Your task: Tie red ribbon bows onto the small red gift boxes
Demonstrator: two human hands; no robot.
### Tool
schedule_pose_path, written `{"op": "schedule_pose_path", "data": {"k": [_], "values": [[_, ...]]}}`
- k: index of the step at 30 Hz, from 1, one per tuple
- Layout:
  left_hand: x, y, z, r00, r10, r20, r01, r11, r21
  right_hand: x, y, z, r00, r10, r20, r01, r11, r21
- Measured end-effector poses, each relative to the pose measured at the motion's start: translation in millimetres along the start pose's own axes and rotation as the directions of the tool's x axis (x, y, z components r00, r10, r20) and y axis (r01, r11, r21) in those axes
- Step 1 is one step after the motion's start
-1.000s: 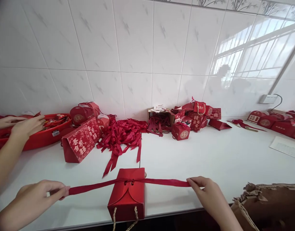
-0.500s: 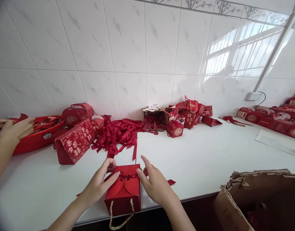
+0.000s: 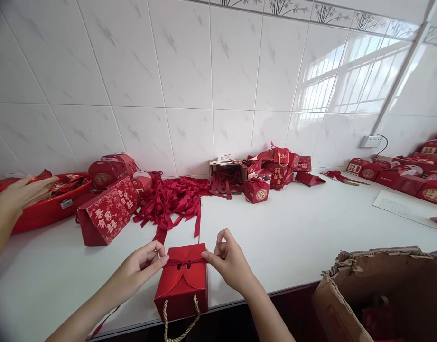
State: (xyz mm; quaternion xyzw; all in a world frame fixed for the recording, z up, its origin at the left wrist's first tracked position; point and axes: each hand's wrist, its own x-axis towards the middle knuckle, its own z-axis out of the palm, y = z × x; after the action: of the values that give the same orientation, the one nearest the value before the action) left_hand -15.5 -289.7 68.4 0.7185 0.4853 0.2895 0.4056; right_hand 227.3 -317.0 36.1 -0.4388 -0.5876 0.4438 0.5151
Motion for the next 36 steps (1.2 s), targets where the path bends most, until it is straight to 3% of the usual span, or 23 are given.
{"op": "schedule_pose_path", "data": {"k": [3, 5, 7, 9, 10, 11, 13, 16, 18, 22, 24, 27, 31, 36], "values": [[3.0, -6.9, -10.2, 0.998, -0.070, -0.009, 0.070, 0.997, 0.012, -5.9, -9.0, -8.9, 0.997, -0.061, 0.041, 0.066, 0.986, -0.152], [5.4, -12.6, -16.3, 0.983, -0.152, 0.107, 0.150, 0.988, 0.024, -13.3, -19.1, -12.8, 0.991, -0.095, 0.098, 0.120, 0.947, -0.297], [7.5, -17.6, -20.7, 0.920, -0.208, 0.333, 0.210, 0.977, 0.031, -20.5, -27.8, -13.7, 0.979, -0.128, 0.161, 0.185, 0.892, -0.413], [8.4, -19.7, -22.3, 0.823, -0.178, 0.539, 0.212, 0.977, -0.003, -24.1, -31.2, -10.4, 0.972, -0.157, 0.174, 0.225, 0.833, -0.506], [8.2, -18.6, -21.9, 0.793, -0.136, 0.594, 0.202, 0.978, -0.044, -24.1, -30.4, -7.3, 0.973, -0.179, 0.146, 0.230, 0.804, -0.549], [7.3, -15.8, -20.6, 0.788, -0.091, 0.609, 0.190, 0.977, -0.100, -22.8, -28.3, -3.4, 0.972, -0.215, 0.091, 0.226, 0.779, -0.585], [3.9, -5.2, -15.1, 0.845, -0.042, 0.533, 0.178, 0.962, -0.206, -17.7, -21.9, 6.0, 0.944, -0.324, -0.070, 0.212, 0.752, -0.624], [-3.1, 17.4, -0.8, 0.966, -0.031, 0.255, 0.098, 0.962, -0.256, -8.6, -15.0, 20.0, 0.849, -0.448, -0.279, 0.227, 0.788, -0.573], [-6.9, 29.0, 11.2, 0.994, 0.049, 0.100, -0.032, 0.985, -0.169, -4.0, -15.1, 27.0, 0.859, -0.408, -0.308, 0.234, 0.850, -0.472], [-9.1, 31.0, 33.0, 0.960, 0.268, -0.079, -0.250, 0.951, 0.183, 1.1, -20.0, 36.1, 0.957, -0.220, -0.187, 0.166, 0.950, -0.266], [-8.7, 26.4, 40.1, 0.927, 0.353, -0.123, -0.290, 0.887, 0.358, 2.2, -21.7, 39.5, 0.975, -0.182, -0.129, 0.149, 0.962, -0.229], [-8.1, 22.5, 45.0, 0.903, 0.416, -0.107, -0.307, 0.799, 0.518, 3.1, -23.9, 43.4, 0.987, -0.148, -0.069, 0.133, 0.972, -0.193], [-7.8, 23.0, 43.5, 0.881, 0.471, -0.053, -0.368, 0.750, 0.550, 4.1, -30.2, 42.1, 0.996, -0.086, -0.025, 0.080, 0.978, -0.191], [-6.0, 19.1, 34.5, 0.815, 0.576, 0.057, -0.545, 0.730, 0.413, 6.0, -38.1, 31.5, 0.999, -0.020, 0.036, 0.028, 0.971, -0.237]]}}
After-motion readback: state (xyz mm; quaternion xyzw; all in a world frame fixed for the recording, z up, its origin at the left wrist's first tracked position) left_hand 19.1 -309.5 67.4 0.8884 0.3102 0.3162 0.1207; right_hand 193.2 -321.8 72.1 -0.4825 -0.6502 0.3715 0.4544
